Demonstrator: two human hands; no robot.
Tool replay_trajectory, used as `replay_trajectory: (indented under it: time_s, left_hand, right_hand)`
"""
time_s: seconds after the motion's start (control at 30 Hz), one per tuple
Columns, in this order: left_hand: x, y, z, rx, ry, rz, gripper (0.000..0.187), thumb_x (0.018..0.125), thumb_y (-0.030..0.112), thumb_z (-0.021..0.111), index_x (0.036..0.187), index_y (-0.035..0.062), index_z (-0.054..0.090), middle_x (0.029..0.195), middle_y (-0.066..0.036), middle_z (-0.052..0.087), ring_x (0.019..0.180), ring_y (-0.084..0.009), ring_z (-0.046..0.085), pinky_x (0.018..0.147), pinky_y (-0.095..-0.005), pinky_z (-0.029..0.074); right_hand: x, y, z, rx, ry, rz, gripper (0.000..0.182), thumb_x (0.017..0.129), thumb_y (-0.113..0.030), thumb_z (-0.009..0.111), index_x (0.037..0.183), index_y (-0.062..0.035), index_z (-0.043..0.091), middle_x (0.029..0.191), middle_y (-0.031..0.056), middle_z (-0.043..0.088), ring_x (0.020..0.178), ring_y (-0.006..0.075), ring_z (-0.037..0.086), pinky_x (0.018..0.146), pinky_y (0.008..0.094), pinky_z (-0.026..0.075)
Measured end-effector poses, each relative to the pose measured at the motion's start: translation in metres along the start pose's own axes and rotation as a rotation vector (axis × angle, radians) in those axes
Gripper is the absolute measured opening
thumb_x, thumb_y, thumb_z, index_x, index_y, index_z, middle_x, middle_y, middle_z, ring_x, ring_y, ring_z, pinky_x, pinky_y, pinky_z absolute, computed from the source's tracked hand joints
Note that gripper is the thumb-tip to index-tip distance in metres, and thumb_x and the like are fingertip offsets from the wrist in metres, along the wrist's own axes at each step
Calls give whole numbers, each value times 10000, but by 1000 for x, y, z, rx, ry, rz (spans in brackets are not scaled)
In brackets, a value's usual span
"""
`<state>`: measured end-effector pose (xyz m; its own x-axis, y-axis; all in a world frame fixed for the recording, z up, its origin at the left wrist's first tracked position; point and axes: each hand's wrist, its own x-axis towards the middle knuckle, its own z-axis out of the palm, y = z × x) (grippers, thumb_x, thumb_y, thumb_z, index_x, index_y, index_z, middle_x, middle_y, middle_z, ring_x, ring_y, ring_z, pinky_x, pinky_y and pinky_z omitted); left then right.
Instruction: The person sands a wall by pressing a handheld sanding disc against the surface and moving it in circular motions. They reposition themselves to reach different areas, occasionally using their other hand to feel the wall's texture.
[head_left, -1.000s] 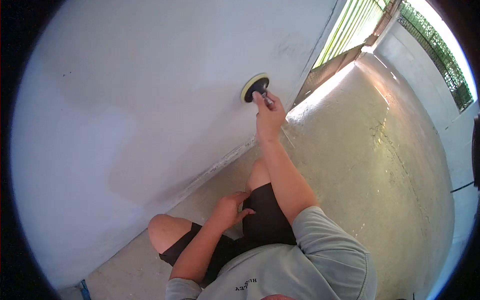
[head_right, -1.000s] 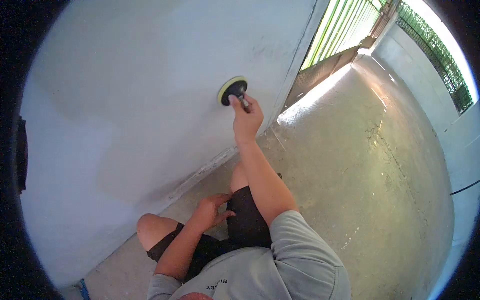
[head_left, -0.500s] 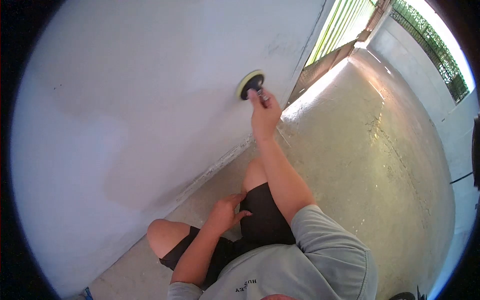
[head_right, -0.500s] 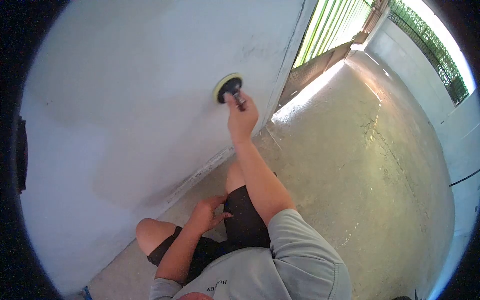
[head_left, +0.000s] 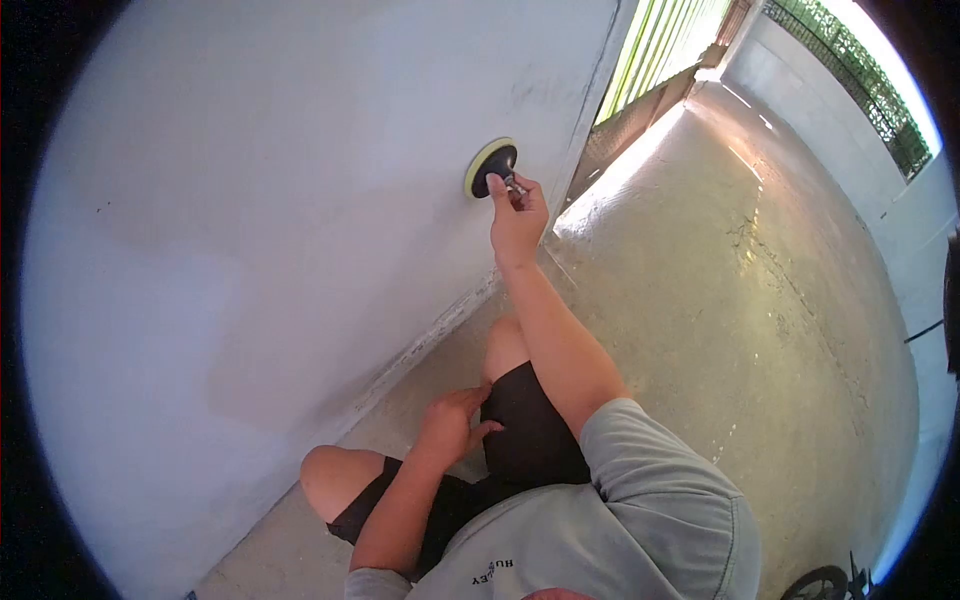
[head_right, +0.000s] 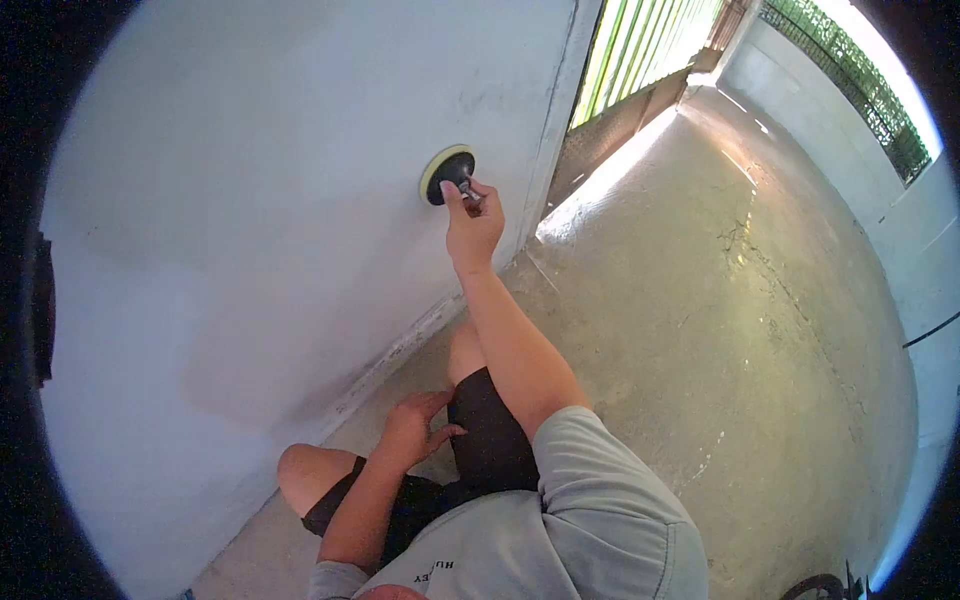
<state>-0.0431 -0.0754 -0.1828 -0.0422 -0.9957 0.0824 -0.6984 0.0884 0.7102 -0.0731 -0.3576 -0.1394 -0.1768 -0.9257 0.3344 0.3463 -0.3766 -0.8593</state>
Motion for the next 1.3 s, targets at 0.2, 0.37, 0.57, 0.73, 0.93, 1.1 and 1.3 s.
replay_trajectory:
  time_s: [0.2,0.37,0.57,0.73,0.93,1.1,1.3]
  left_hand:
    - [-1,-2,4,90,-54,38,669,693,286,816,1255,5,585,1130,-176,664,1049,-355,620,916,-427,493]
    - [-5,3,7,64,-6,21,708,700,263,813,1307,9,551,1194,-173,634,1050,-357,608,927,-421,494]
    - [-4,1,10,62,-48,17,722,709,281,806,1319,7,536,1184,-172,634,1103,-363,578,928,-423,493]
    - [-5,8,2,62,-30,-19,729,716,310,805,1321,10,530,1170,-180,636,1099,-372,581,934,-433,487]
    - [-7,-3,7,29,-18,-31,697,753,374,767,1322,48,532,1183,-176,620,1111,-375,576,937,-449,484]
    - [-2,-13,4,66,20,9,685,780,386,728,1345,87,484,1219,-175,572,1127,-380,561,955,-460,470]
    - [9,-27,3,63,45,13,638,685,342,802,1201,49,568,1112,-133,611,1052,-340,589,929,-441,472]
  right_hand:
    - [-7,6,1,-86,23,31,298,851,-188,779,1003,-2,603,755,-20,577,660,39,474,586,193,372]
    - [28,26,-20,-140,146,70,308,857,-197,772,996,4,585,765,4,601,674,52,509,595,205,397]
    - [3,22,-12,-139,-63,-105,344,887,-238,739,1059,13,578,793,34,622,713,80,565,644,218,446]
    - [36,29,-12,-110,171,17,292,882,-164,739,1057,7,578,863,46,640,761,89,591,676,224,472]
    - [3,11,-10,-96,-103,-39,248,880,-185,742,1006,-18,609,894,25,614,795,89,555,731,262,468]
    - [77,29,-29,-2,-57,175,350,958,-356,582,1141,-59,606,1048,69,646,696,142,537,539,280,423]
    - [68,2,5,-135,111,168,450,939,-424,625,1143,-31,550,1000,72,603,684,157,466,484,293,314]
